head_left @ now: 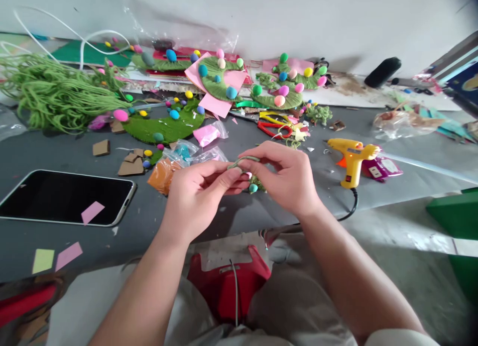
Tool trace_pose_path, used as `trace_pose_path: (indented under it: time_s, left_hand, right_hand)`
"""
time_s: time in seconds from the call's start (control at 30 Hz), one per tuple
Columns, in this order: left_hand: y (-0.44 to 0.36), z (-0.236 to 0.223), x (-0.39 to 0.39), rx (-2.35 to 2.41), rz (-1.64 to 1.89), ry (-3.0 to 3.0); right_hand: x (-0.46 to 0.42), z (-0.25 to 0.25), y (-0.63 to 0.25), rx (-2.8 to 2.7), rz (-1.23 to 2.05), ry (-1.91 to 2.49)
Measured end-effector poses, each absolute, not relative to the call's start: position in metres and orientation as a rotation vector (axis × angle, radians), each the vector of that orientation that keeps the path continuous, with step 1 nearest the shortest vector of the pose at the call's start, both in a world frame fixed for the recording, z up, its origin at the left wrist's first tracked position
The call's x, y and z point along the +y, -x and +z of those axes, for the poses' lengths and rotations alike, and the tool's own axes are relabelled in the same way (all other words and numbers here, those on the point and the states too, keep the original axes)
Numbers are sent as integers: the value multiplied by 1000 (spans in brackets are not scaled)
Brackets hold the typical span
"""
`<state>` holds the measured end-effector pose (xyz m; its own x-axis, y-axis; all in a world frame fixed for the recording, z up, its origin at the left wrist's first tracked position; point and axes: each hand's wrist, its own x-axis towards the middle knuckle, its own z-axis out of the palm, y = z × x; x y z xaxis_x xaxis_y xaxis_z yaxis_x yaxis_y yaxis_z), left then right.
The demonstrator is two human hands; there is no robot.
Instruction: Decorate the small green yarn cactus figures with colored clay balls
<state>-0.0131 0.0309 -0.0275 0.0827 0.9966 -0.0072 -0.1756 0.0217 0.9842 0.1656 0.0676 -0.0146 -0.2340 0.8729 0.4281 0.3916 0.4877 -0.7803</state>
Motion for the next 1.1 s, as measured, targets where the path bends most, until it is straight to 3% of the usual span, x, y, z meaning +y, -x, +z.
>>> trace_pose_path:
  time_s: [0.2, 0.37, 0.6, 0.87, 1.1]
  left_hand:
    - [13, -23, 29, 963, 1212, -1071]
    - [14, -26, 29, 864, 1168, -1088]
    - [14, -24, 30, 1070, 1191, -1224]
    - [12, -13, 29, 1055, 1097, -1137]
    - [10, -22, 29, 1054, 1172, -1185]
  right_hand:
    - [76, -12, -179, -1654, 647, 1096]
    - [70, -11, -173, -1793, 885, 995]
    - [66, -10, -162, -1723, 992, 981]
    - [77, -13, -181, -1564, 901, 1121]
    - [69, -12, -166, -1728, 1121, 982]
